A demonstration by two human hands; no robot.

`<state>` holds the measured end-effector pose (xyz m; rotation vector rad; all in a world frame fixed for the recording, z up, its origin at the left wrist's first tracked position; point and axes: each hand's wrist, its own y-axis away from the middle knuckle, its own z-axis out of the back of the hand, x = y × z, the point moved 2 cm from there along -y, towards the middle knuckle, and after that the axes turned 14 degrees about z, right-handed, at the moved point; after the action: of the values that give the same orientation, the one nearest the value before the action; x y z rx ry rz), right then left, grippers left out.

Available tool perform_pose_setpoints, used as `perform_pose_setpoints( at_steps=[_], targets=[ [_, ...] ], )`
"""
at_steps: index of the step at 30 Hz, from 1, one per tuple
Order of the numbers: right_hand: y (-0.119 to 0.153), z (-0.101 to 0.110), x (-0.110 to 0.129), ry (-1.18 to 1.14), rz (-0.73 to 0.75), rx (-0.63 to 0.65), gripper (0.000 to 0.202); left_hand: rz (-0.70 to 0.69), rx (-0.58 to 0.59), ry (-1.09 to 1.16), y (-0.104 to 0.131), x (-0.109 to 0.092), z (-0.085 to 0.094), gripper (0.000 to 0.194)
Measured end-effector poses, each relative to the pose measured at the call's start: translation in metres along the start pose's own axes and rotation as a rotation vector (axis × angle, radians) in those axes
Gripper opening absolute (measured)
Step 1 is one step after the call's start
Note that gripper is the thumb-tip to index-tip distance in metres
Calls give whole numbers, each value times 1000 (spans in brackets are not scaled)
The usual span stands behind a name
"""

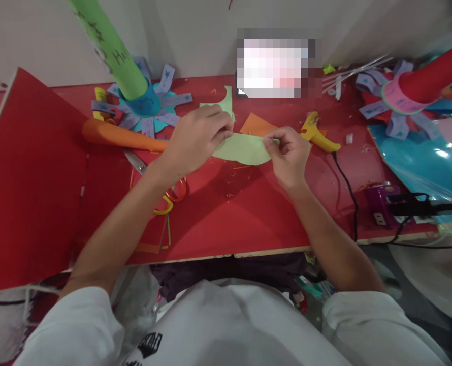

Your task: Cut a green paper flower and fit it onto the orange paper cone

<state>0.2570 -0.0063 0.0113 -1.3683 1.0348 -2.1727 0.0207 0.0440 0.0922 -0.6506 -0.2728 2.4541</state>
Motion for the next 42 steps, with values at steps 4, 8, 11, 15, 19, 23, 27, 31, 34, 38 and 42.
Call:
perform_pose_setpoints(
  at_steps=[4,8,11,15,19,23,27,31,34,38,42],
  targets=[
    [0,3,-2,16,-25,-10,34,19,10,-28,-1,7,6,13],
    [-1,6,-5,24,-50,-28,36,59,42,-25,-4,15,17,14],
    [-2,8,-10,31,-46,-47,36,90,-27,15,-7,21,27,15],
    [-3,10,-18,56,-40,-70,36,229,-57,473,-6,19,36,22],
    [-2,10,-19,66,-70,-35,35,373,83,914,1,-1,36,16],
    [0,7,-18,56,-90,-17,36,423,171,1014,4,-11,31,22],
    [1,6,-18,21,-52,-41,34,338,215,1028,4,-8,23,20],
    [1,5,-15,21,-20,-34,31,230,244,1025,3,-7,18,27],
    [0,5,-13,16,-15,-31,32,225,249,967,3,-7,14,35],
    [0,6,-12,20,-30,-29,31,213,173,1006,2,-8,11,30],
    [0,6,-12,-5,-42,-38,31,180,155,969,2,-9,11,39]
  ],
)
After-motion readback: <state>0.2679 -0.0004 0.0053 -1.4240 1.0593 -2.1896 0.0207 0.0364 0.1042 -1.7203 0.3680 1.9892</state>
